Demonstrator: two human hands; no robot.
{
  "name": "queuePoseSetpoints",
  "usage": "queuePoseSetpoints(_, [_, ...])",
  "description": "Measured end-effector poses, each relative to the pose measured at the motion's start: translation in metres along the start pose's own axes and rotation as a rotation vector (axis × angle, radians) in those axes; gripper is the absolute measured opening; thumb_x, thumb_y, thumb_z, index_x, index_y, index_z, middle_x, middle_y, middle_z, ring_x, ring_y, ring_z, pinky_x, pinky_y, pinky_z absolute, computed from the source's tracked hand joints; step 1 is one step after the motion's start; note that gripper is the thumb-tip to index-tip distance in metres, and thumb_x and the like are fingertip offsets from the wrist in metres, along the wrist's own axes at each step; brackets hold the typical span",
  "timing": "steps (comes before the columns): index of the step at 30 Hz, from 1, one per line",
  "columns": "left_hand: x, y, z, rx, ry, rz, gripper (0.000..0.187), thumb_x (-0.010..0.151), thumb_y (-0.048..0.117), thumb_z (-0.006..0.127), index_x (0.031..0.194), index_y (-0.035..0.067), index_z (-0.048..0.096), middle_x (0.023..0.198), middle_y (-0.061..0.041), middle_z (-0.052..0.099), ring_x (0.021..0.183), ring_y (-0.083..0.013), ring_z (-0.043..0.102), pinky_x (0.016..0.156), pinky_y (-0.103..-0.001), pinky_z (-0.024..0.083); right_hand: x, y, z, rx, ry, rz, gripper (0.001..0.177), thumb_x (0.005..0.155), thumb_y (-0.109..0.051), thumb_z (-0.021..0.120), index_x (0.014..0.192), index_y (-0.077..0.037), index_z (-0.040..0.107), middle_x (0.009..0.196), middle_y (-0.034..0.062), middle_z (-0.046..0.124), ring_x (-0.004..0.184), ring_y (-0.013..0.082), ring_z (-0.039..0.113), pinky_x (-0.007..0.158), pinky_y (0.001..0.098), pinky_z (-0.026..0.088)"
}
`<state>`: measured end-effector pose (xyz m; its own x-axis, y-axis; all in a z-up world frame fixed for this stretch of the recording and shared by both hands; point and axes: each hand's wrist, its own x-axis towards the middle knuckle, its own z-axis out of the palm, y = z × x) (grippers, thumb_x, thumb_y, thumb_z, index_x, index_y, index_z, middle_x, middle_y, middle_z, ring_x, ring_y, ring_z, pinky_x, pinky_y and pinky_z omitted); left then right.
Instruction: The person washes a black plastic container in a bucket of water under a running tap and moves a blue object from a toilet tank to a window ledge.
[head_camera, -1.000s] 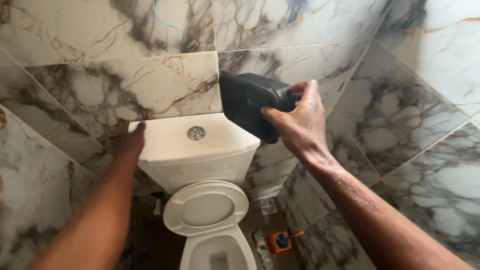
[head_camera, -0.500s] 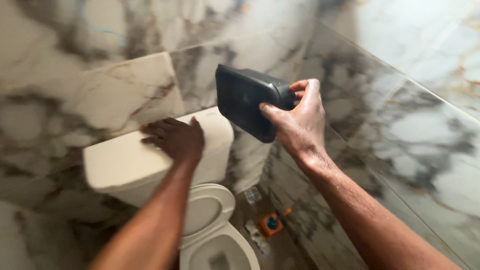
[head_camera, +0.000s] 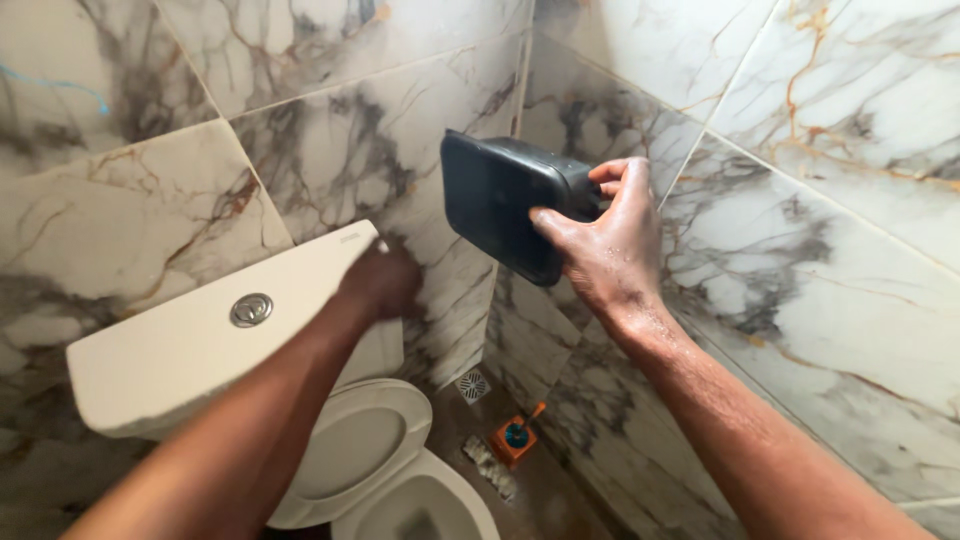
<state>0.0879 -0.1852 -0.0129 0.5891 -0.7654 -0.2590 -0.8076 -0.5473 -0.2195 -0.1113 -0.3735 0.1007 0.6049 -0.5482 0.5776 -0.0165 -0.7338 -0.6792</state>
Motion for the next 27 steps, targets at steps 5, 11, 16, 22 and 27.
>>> queuePoseSetpoints(5, [-0.049, 0.0, 0.013, 0.025, 0.167, 0.141, 0.026, 0.086, 0.028, 0.066, 0.105, 0.015, 0.078, 0.157, -0.003, 0.042, 0.154, -0.0211, 0.022, 0.125, -0.051, 0.017, 0.01, 0.002, 0.007, 0.012, -0.073, 0.029, 0.066, 0.071, -0.03, 0.088, 0.116, -0.003, 0.049, 0.115, 0.0191, 0.06, 0.107, 0.0315, 0.062, 0.09, 0.0446, 0.052])
queuePoseSetpoints(11, [-0.112, -0.025, 0.045, 0.183, 0.41, 0.173, 0.083, 0.073, 0.005, 0.062, 0.152, 0.028, 0.049, 0.17, 0.007, 0.03, 0.155, -0.025, 0.023, 0.118, -0.058, 0.025, 0.006, -0.024, 0.049, 0.105, -0.174, -0.079, 0.063, 0.072, -0.03, 0.087, 0.115, -0.002, 0.05, 0.119, 0.0216, 0.059, 0.113, 0.034, 0.06, 0.093, 0.0465, 0.05])
queuePoseSetpoints(16, [-0.176, -0.055, 0.087, -0.043, 0.41, -0.241, 0.079, 0.088, 0.051, 0.06, 0.158, 0.026, 0.035, 0.166, -0.003, 0.031, 0.148, -0.0242, 0.03, 0.115, -0.05, 0.03, -0.003, -0.05, 0.071, 0.181, -0.253, -0.11, 0.064, 0.072, -0.031, 0.085, 0.116, -0.002, 0.049, 0.118, 0.0206, 0.059, 0.108, 0.0315, 0.062, 0.09, 0.0451, 0.052])
queuePoseSetpoints(22, [-0.228, -0.069, 0.128, -0.153, 0.648, -0.455, 0.091, 0.081, 0.064, 0.06, 0.155, 0.015, 0.037, 0.162, -0.006, 0.038, 0.149, -0.023, 0.034, 0.116, -0.053, 0.026, -0.024, -0.077, 0.08, 0.234, -0.27, -0.163, 0.063, 0.073, -0.028, 0.087, 0.116, -0.002, 0.05, 0.116, 0.0197, 0.059, 0.106, 0.0301, 0.062, 0.088, 0.0442, 0.054])
queuePoseSetpoints(27, [-0.203, -0.064, 0.116, -0.415, 0.574, -0.632, 0.084, 0.093, 0.066, 0.055, 0.154, 0.01, 0.038, 0.161, -0.015, 0.039, 0.152, -0.0344, 0.035, 0.117, -0.068, 0.018, -0.061, -0.108, 0.1, 0.333, -0.269, -0.146, 0.061, 0.073, -0.022, 0.086, 0.117, -0.003, 0.049, 0.116, 0.0187, 0.056, 0.102, 0.0289, 0.065, 0.085, 0.0418, 0.059])
